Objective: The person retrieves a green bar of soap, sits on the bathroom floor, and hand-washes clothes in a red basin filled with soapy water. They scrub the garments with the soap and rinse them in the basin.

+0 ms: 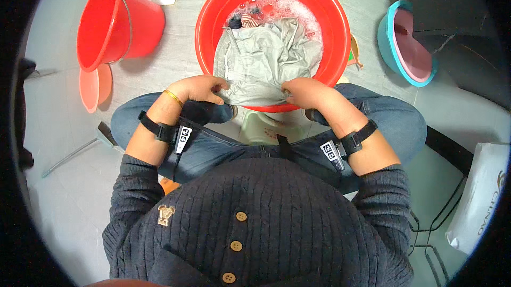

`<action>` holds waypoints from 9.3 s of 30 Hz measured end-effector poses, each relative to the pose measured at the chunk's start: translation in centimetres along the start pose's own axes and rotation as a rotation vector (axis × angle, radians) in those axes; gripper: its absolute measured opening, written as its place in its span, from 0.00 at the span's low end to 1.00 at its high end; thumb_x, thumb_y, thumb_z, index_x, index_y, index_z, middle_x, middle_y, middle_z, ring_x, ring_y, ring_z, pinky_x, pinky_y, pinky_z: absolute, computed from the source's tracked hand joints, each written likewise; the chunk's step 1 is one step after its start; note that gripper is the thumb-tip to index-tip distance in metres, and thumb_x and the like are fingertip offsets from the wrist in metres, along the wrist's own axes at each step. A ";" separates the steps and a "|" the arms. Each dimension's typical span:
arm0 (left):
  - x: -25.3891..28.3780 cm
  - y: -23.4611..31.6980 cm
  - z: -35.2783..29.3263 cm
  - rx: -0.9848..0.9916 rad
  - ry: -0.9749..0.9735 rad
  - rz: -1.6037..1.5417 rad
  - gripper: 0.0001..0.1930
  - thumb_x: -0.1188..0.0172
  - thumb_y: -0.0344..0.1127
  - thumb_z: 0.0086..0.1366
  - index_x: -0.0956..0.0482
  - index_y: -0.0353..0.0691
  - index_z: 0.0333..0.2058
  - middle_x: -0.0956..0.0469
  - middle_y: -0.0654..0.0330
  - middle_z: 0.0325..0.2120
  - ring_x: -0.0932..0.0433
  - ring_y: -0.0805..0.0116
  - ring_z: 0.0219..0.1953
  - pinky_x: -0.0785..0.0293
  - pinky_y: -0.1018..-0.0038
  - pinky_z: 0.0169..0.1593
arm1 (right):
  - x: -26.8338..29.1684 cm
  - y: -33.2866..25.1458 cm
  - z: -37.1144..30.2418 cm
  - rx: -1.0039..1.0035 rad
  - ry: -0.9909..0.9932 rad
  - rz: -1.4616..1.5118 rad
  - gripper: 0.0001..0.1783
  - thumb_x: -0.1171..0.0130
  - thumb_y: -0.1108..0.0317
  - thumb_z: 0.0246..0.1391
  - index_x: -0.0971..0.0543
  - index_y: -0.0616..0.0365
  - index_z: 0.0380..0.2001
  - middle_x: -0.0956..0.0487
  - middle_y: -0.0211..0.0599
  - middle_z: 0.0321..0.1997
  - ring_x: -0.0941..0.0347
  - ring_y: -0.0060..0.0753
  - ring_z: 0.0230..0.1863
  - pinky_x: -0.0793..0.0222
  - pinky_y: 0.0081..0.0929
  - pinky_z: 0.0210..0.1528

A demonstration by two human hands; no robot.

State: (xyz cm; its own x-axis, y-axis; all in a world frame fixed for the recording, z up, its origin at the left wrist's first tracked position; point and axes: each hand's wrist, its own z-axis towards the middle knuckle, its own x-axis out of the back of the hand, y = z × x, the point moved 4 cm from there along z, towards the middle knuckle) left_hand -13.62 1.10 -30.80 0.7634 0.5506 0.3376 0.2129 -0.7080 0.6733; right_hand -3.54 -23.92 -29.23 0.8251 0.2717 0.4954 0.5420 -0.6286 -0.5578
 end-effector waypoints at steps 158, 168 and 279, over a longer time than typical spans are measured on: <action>8.8 12.8 0.2 -0.692 0.916 -0.110 0.12 0.45 0.21 0.52 0.27 0.37 0.37 0.34 0.55 0.46 0.33 0.62 0.49 0.33 0.71 0.51 | 11.7 -7.9 -2.1 0.295 1.155 -0.136 0.20 0.38 0.61 0.44 0.22 0.57 0.42 0.21 0.46 0.36 0.28 0.51 0.46 0.36 0.41 0.52; 7.5 6.9 2.4 -0.351 0.578 -0.118 0.36 0.34 0.51 0.51 0.33 0.37 0.55 0.27 0.45 0.47 0.29 0.54 0.52 0.34 0.67 0.54 | 16.7 -6.3 -12.2 0.045 1.353 0.460 0.20 0.45 0.52 0.57 0.21 0.62 0.36 0.22 0.30 0.29 0.30 0.20 0.30 0.33 0.24 0.36; 5.4 8.7 4.2 -0.293 0.257 -1.734 0.37 0.50 0.20 0.45 0.43 0.32 0.59 0.34 0.47 0.54 0.33 0.51 0.56 0.39 0.60 0.62 | -0.8 32.3 1.5 -0.857 1.007 0.063 0.24 0.54 0.69 0.56 0.38 0.56 0.58 0.36 0.50 0.60 0.36 0.49 0.58 0.38 0.37 0.59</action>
State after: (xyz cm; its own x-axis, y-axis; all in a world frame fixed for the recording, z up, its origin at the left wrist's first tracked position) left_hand -5.09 -3.94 -25.87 -0.3089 0.5786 -0.7549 0.4665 0.7838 0.4099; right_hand 13.52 -43.35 -48.62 0.1644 -0.1969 0.9665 -0.0712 -0.9797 -0.1875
